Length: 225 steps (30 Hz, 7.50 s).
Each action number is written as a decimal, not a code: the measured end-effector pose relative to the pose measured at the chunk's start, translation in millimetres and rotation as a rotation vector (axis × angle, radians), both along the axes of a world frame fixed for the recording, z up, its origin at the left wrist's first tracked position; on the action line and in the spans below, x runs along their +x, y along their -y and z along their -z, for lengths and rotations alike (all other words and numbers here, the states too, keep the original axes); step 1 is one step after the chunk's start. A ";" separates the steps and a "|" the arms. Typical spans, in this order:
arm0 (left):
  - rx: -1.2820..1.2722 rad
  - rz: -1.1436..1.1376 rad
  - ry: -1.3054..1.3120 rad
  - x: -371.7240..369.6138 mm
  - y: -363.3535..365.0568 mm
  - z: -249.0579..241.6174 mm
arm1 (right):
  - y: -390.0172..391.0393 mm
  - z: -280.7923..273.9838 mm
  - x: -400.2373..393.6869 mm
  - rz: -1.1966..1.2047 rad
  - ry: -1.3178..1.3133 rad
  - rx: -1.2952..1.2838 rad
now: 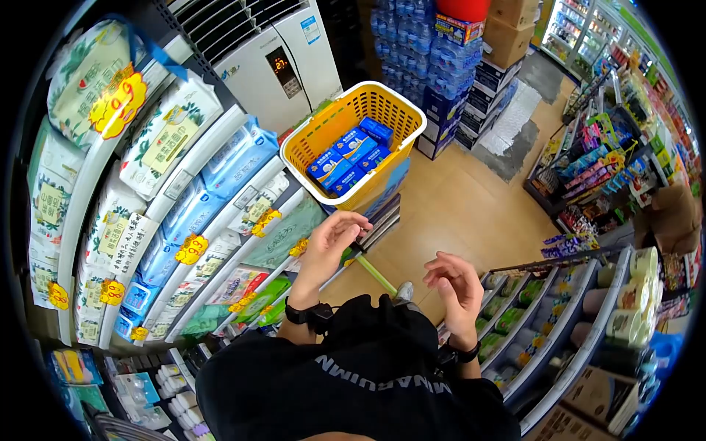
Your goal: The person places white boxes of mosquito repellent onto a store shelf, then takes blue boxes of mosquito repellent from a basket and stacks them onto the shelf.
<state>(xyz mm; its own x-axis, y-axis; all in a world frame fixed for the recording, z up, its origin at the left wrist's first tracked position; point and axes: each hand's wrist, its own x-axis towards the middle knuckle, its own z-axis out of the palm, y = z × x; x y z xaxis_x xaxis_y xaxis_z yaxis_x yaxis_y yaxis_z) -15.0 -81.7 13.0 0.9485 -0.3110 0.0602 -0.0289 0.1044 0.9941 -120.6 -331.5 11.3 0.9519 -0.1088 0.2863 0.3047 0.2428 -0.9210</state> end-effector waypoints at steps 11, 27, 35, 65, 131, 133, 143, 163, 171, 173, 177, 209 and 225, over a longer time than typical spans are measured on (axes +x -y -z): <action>0.001 -0.038 -0.086 82.2 33.4 -6.5 | 58.3 20.0 74.1 -0.100 -0.109 0.052; 0.676 -0.210 0.128 361.2 30.5 79.7 | 76.4 0.4 205.2 -0.141 -0.056 -0.058; 0.893 -0.170 0.149 464.5 26.9 209.3 | 66.9 -4.9 256.3 -0.154 -0.067 -0.101; 1.171 -0.009 0.580 445.6 39.8 184.5 | 73.4 1.7 290.1 -0.138 -0.182 -0.178; -0.080 -0.097 0.102 -49.9 -82.5 -2.5 | -89.4 15.6 -3.9 0.107 -0.289 -0.002; -0.091 -0.039 0.171 -60.0 -101.2 -1.9 | -117.7 4.1 -29.7 0.171 -0.261 0.031; -0.220 0.325 0.386 -125.7 -159.8 14.6 | -192.8 8.4 -169.1 0.395 -0.001 0.063; -0.283 0.616 0.412 -207.2 -134.9 -0.1 | -224.8 -19.3 -320.9 0.788 -0.029 -0.105; -0.328 0.840 0.420 -268.2 -70.7 -5.9 | -212.1 -17.0 -411.4 1.034 -0.005 -0.110; -0.346 0.896 0.430 -291.7 -50.1 -9.4 | -206.2 -19.5 -437.4 1.067 -0.007 -0.100; -0.383 0.972 0.407 -346.8 -12.6 -16.1 | -190.0 -19.5 -497.7 1.159 0.011 -0.086; -0.493 1.437 0.864 -758.4 196.8 -26.6 | -37.5 72.7 -851.8 1.040 0.171 0.899; -0.666 1.407 0.844 -787.9 349.8 -46.4 | 113.7 34.9 -884.9 1.208 0.156 0.651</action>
